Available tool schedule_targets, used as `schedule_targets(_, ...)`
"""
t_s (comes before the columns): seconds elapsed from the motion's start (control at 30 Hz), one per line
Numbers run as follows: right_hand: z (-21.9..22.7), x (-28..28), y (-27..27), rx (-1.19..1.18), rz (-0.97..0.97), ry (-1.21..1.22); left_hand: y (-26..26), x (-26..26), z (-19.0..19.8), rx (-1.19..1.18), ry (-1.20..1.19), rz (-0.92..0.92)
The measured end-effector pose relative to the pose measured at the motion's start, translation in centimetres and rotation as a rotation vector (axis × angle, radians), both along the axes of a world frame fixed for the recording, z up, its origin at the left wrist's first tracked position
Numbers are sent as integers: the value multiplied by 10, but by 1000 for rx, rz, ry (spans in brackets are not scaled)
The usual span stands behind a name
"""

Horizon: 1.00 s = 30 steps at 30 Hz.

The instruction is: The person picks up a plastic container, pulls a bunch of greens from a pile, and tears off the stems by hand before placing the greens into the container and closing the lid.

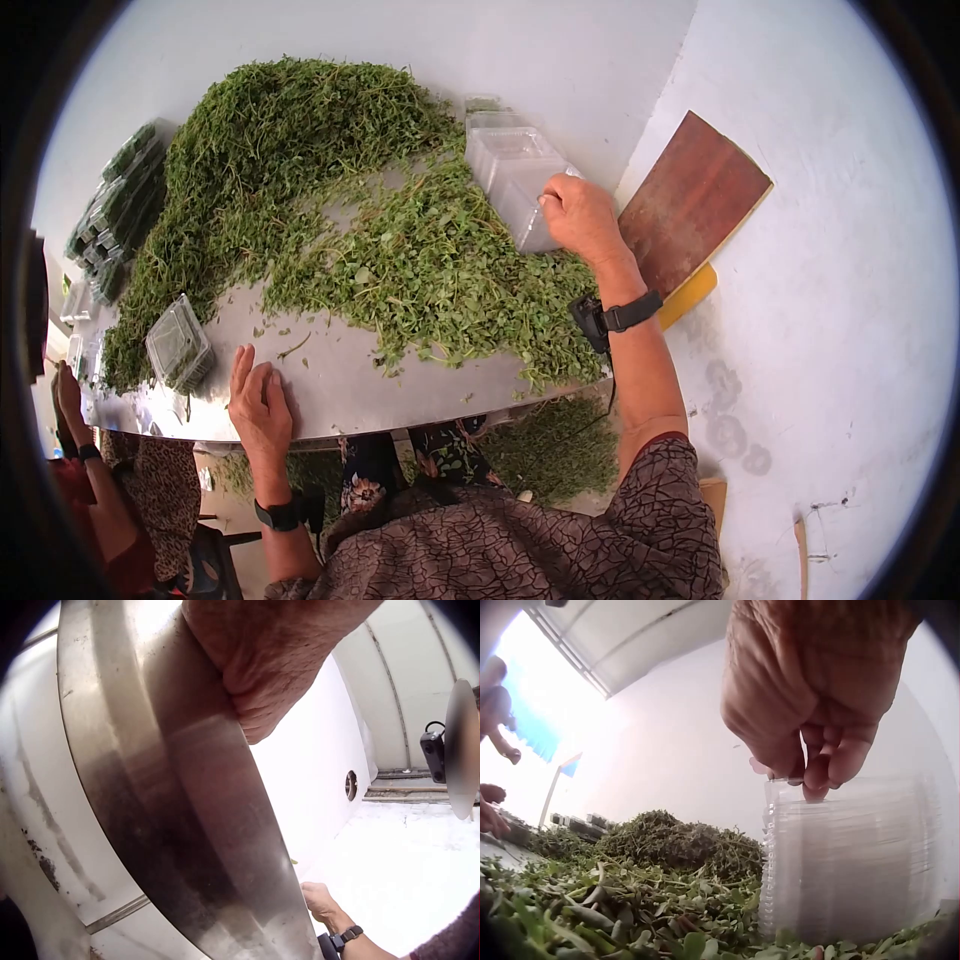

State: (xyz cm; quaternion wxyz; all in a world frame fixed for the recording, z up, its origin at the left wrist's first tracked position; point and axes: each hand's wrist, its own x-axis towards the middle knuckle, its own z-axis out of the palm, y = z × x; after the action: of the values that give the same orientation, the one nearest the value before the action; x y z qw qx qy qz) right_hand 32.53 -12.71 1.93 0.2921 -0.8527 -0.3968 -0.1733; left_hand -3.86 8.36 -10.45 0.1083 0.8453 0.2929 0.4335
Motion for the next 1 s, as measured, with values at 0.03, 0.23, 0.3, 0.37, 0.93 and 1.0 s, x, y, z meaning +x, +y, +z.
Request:
schedule_targets(0.03, 0, 1, 0, -3, 1, 1, 0, 0, 0, -3, 1, 1)
schedule_targets(0.23, 0, 12, -1, 20, 129, -199, 3, 0, -3, -22, -11, -4)
schedule_targets(0.3, 5, 9, -2, 14, 108, -126, 2, 0, -3, -21, -11, -3)
schedule_targets(0.37, 10, 6, -2, -11, 100, -121, 2, 0, -2, -33, -14, -3)
schedule_targets(0.93, 3, 12, 6, -11, 31, -554, 0, -1, 2, -50, 0, 20)
schedule_targets(1.0, 1, 14, 5, 9, -68, -541, 1, -1, 1, -42, 1, 17)
